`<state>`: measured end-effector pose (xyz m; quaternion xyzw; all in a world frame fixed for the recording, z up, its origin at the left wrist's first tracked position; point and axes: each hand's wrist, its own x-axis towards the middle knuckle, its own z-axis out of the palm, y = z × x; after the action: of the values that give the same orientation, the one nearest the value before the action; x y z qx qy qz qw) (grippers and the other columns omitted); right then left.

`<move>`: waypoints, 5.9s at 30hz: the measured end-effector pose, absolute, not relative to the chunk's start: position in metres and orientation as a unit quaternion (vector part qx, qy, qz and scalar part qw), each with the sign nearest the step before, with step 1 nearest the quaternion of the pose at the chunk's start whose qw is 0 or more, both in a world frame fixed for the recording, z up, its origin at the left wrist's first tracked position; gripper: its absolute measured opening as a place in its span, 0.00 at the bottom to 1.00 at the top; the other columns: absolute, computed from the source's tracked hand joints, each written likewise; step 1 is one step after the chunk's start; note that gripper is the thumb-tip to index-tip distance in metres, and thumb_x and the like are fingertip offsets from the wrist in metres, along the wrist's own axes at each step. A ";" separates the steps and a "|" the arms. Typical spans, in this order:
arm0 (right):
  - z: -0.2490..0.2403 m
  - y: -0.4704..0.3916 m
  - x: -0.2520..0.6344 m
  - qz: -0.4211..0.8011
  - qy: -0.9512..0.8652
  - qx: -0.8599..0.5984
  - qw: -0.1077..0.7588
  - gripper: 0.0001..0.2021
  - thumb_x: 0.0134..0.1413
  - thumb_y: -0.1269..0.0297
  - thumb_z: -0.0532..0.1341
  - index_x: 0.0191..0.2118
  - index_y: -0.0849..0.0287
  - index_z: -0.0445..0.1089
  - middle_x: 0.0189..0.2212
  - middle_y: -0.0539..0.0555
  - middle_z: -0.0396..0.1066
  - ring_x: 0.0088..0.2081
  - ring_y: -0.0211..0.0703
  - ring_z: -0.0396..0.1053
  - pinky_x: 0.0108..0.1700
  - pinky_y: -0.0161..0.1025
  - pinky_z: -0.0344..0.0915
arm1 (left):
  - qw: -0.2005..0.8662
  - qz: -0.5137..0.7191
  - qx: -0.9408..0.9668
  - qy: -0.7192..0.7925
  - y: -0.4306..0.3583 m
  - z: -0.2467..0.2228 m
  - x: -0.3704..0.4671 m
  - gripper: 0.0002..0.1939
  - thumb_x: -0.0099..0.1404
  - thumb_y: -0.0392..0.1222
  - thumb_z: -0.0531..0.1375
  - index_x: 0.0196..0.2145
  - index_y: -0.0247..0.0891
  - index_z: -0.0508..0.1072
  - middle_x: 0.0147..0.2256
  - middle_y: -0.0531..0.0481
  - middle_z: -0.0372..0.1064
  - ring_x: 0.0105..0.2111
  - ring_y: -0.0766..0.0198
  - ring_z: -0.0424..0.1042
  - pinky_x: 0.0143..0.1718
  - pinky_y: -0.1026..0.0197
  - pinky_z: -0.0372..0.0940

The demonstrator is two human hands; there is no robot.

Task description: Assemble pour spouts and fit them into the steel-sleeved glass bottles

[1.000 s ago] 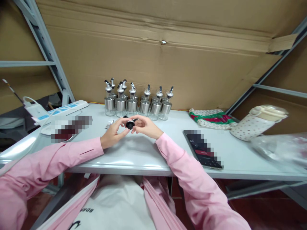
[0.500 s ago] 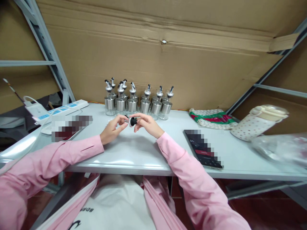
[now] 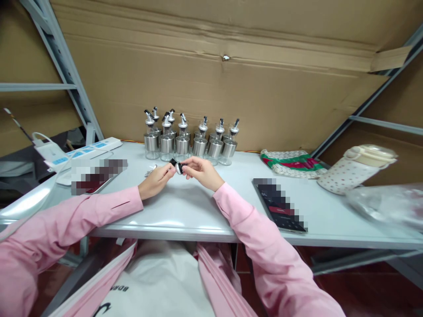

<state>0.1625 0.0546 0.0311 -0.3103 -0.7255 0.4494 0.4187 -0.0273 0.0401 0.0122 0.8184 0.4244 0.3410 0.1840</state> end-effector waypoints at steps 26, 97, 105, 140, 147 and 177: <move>0.037 0.049 0.157 0.488 -0.670 -0.337 0.446 0.19 0.42 0.50 0.64 0.25 0.60 0.57 0.14 0.47 0.69 0.13 0.34 0.65 0.16 0.30 0.59 | 0.095 0.439 0.810 0.377 0.033 0.011 -0.025 0.15 0.63 0.48 0.53 0.44 0.38 0.60 0.35 0.50 0.57 0.29 0.67 0.61 0.31 0.63 0.60; 0.028 0.084 0.198 -0.010 -0.765 -0.619 0.179 0.12 0.50 0.70 0.56 0.35 0.56 0.76 0.35 0.54 0.75 0.39 0.45 0.69 0.42 0.38 0.60 | -0.014 0.288 0.935 0.208 0.039 0.004 -0.028 0.09 0.62 0.34 0.53 0.41 0.34 0.64 0.39 0.45 0.56 0.34 0.67 0.65 0.38 0.63 0.65; 0.026 0.084 0.198 0.006 -0.797 -0.601 0.062 0.11 0.47 0.71 0.56 0.32 0.55 0.76 0.36 0.53 0.74 0.41 0.45 0.68 0.42 0.36 0.59 | -0.120 0.248 0.938 0.209 0.041 0.013 -0.034 0.11 0.65 0.43 0.53 0.41 0.35 0.67 0.37 0.45 0.63 0.34 0.62 0.65 0.37 0.60 0.62; 0.034 0.071 0.180 0.452 -0.702 -0.407 0.372 0.09 0.32 0.71 0.61 0.21 0.60 0.58 0.22 0.49 0.73 0.24 0.35 0.69 0.29 0.33 0.64 | -0.151 0.236 0.944 0.172 0.039 0.018 -0.036 0.12 0.65 0.44 0.54 0.43 0.35 0.67 0.41 0.42 0.68 0.41 0.59 0.67 0.41 0.58 0.61; 0.044 0.061 0.176 0.467 -0.701 -0.356 0.404 0.10 0.35 0.65 0.66 0.28 0.63 0.70 0.22 0.49 0.71 0.22 0.31 0.65 0.28 0.33 0.63 | -0.130 0.259 0.944 0.158 0.043 0.014 -0.036 0.13 0.67 0.44 0.51 0.45 0.33 0.64 0.42 0.44 0.71 0.41 0.61 0.70 0.44 0.58 0.60; 0.040 0.062 0.181 0.477 -0.716 -0.320 0.397 0.18 0.40 0.57 0.66 0.39 0.60 0.75 0.24 0.50 0.71 0.23 0.33 0.63 0.30 0.35 0.63 | -0.107 0.359 0.910 0.177 0.039 0.018 -0.038 0.15 0.65 0.47 0.52 0.46 0.36 0.64 0.54 0.34 0.58 0.53 0.55 0.62 0.49 0.49 0.61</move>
<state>0.1809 0.0616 0.0398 -0.3202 -0.7161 0.4769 0.3965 -0.0381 0.0386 0.0175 0.9100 0.1770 0.3593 -0.1074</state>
